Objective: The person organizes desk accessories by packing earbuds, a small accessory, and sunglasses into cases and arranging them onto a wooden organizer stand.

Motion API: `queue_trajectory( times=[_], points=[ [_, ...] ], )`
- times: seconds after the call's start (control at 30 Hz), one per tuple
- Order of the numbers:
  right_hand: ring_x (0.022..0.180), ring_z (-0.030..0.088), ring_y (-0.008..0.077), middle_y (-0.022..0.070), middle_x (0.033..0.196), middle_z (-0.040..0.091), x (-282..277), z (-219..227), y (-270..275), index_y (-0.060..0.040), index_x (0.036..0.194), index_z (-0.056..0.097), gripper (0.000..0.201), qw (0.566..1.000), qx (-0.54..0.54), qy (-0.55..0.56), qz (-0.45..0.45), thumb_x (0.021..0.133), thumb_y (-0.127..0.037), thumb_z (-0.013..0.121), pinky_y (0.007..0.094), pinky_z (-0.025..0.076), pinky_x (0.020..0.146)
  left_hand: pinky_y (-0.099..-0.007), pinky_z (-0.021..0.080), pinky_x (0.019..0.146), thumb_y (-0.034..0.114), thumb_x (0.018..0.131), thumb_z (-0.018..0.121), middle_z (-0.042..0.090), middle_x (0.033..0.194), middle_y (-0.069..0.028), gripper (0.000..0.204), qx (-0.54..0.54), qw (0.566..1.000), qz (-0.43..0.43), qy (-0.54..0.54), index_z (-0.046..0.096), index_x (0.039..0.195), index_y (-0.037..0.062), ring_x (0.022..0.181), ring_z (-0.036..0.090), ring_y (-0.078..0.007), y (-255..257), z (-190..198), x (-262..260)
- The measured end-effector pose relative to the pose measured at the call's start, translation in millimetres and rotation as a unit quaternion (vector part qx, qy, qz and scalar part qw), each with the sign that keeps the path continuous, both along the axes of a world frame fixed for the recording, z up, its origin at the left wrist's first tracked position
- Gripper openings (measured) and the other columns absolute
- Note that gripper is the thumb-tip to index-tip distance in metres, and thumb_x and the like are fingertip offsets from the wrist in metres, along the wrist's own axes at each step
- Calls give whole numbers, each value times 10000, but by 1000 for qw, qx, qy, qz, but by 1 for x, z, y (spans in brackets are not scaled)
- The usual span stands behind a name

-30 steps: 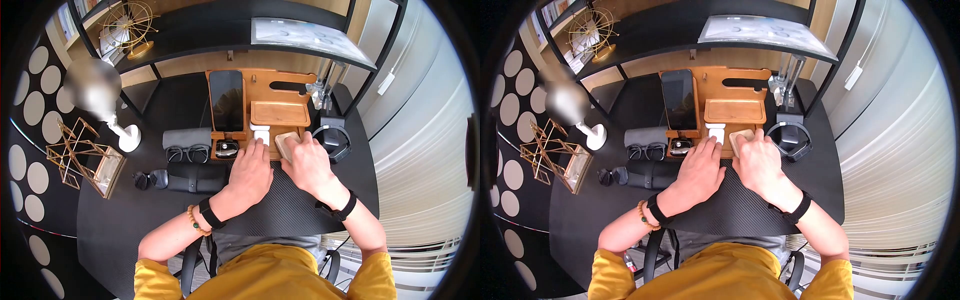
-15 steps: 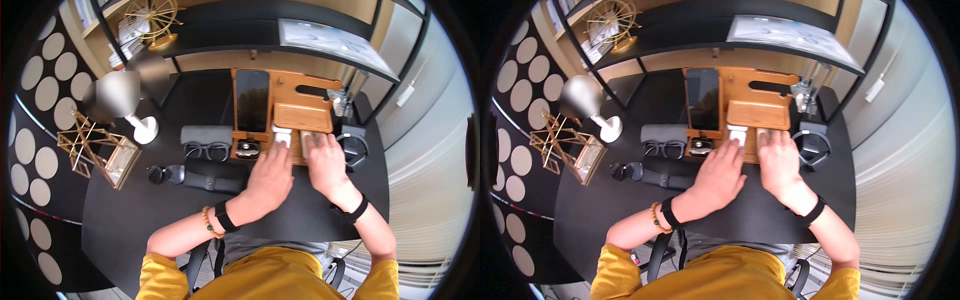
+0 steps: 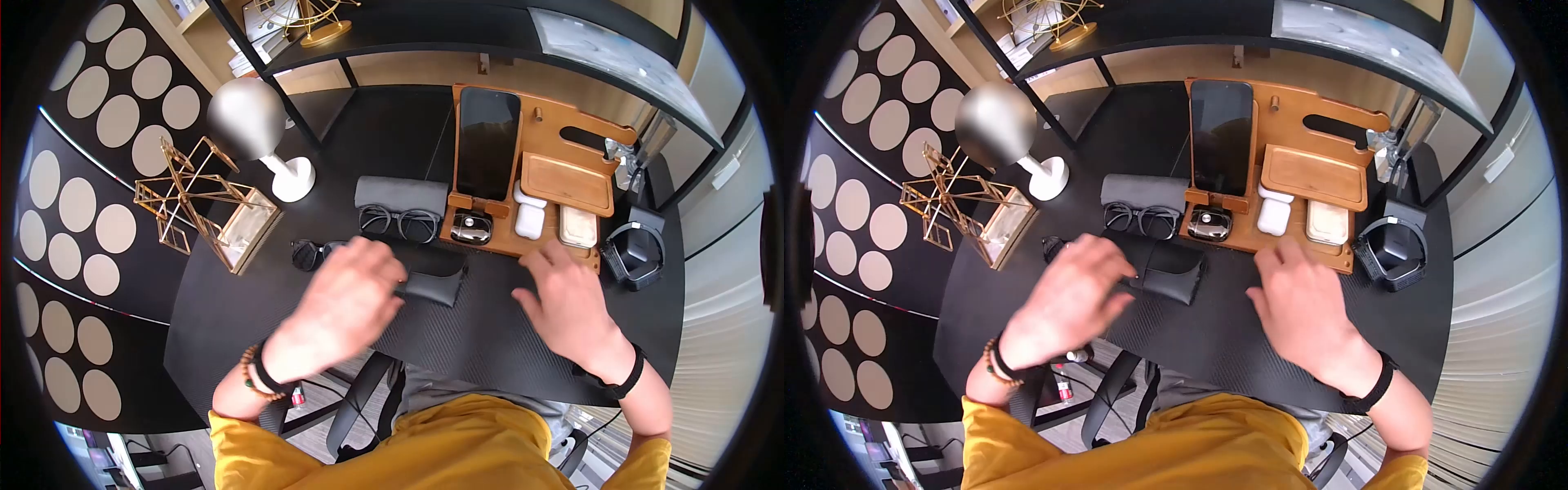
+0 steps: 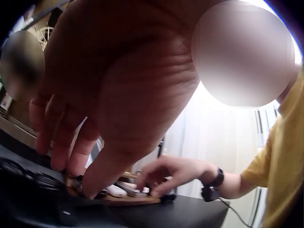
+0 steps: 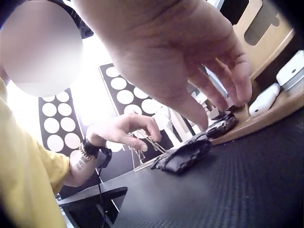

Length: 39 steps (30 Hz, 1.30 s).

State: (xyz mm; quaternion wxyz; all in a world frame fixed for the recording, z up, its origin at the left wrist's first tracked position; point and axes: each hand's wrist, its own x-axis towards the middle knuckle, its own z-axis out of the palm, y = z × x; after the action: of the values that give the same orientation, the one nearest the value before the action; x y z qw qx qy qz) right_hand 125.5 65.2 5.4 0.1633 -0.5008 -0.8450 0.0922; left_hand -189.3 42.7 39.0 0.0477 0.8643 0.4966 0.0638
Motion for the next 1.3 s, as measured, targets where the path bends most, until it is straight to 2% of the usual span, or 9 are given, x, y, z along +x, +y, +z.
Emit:
queue_trajectory(
  times=[0.27, 0.37, 0.5, 0.8, 0.9, 1.03, 1.1, 1.13, 1.3],
  points=[
    [1063, 722, 409, 234, 1138, 641, -47, -4, 5, 40, 1148, 658, 344, 989, -20, 29, 147, 908, -105, 858, 463, 617, 859, -466, 522, 1111, 42, 801, 900, 680, 1223, -131, 467, -34, 993, 113, 18, 739, 1240, 36, 1217, 636, -379, 12, 16, -79],
    [1043, 726, 395, 246, 1172, 624, -69, -15, 13, 63, 1143, 653, 340, 983, -4, 37, 180, 903, -74, 850, 447, 628, 832, -462, 521, 1130, 23, 817, 882, 679, 1259, -133, 509, -56, 993, 101, -33, 744, 1306, 40, 1238, 637, -369, 16, 12, -72],
    [970, 738, 355, 244, 1141, 638, -93, -37, 28, 79, 1095, 672, 361, 979, 34, 0, 199, 768, 41, 820, 426, 636, 773, -451, 520, 1150, -27, 791, 830, 678, 1315, -135, 587, -18, 998, -33, -44, 735, 1368, 15, 1241, 637, -358, 29, -16, -44],
    [944, 740, 324, 187, 1036, 671, -93, -45, 32, 34, 967, 709, 253, 978, 91, -39, 183, 731, 52, 797, 396, 628, 752, -417, 527, 935, -24, 839, 742, 718, 1104, -76, 433, 94, 992, -77, 36, 781, 1268, 15, 1086, 665, -281, 39, -49, -28],
    [950, 705, 313, 164, 997, 670, -83, -28, 22, 14, 959, 715, 230, 976, 85, -60, 192, 746, 25, 802, 394, 596, 793, -413, 526, 926, -12, 861, 752, 710, 1071, -82, 377, 85, 991, -102, -1, 777, 1236, 22, 1036, 677, -289, 28, -42, -23],
    [965, 648, 323, 132, 953, 657, -71, -22, 7, -12, 963, 718, 173, 975, 94, 28, 199, 826, -45, 820, 418, 554, 853, -439, 554, 876, -31, 929, 739, 713, 1034, -113, 273, 56, 985, -112, -118, 749, 1196, 25, 985, 704, -338, 11, -46, -3],
    [969, 633, 331, 123, 939, 650, -65, -24, 2, -21, 964, 719, 150, 975, 86, 63, 197, 862, -66, 820, 430, 549, 869, -473, 581, 837, -36, 979, 730, 723, 1025, -140, 217, 10, 968, -94, -232, 715, 1188, 20, 961, 726, -386, 4, -52, 7],
    [966, 634, 343, 122, 941, 654, -59, -26, 1, -23, 972, 720, 139, 976, 38, 91, 196, 891, -83, 817, 440, 551, 871, -489, 601, 829, -18, 1027, 722, 733, 1051, -168, 164, -28, 958, -84, -272, 683, 1184, 14, 965, 737, -427, 0, -49, 12],
    [836, 691, 405, 184, 869, 691, -40, -17, 7, 6, 1003, 744, 155, 956, -126, 210, 163, 981, -131, 811, 505, 549, 770, -427, 606, 822, 6, 1048, 750, 755, 1178, -170, 275, -99, 921, -33, -375, 633, 1295, 34, 1026, 767, -364, -13, -57, 17]
  ],
)
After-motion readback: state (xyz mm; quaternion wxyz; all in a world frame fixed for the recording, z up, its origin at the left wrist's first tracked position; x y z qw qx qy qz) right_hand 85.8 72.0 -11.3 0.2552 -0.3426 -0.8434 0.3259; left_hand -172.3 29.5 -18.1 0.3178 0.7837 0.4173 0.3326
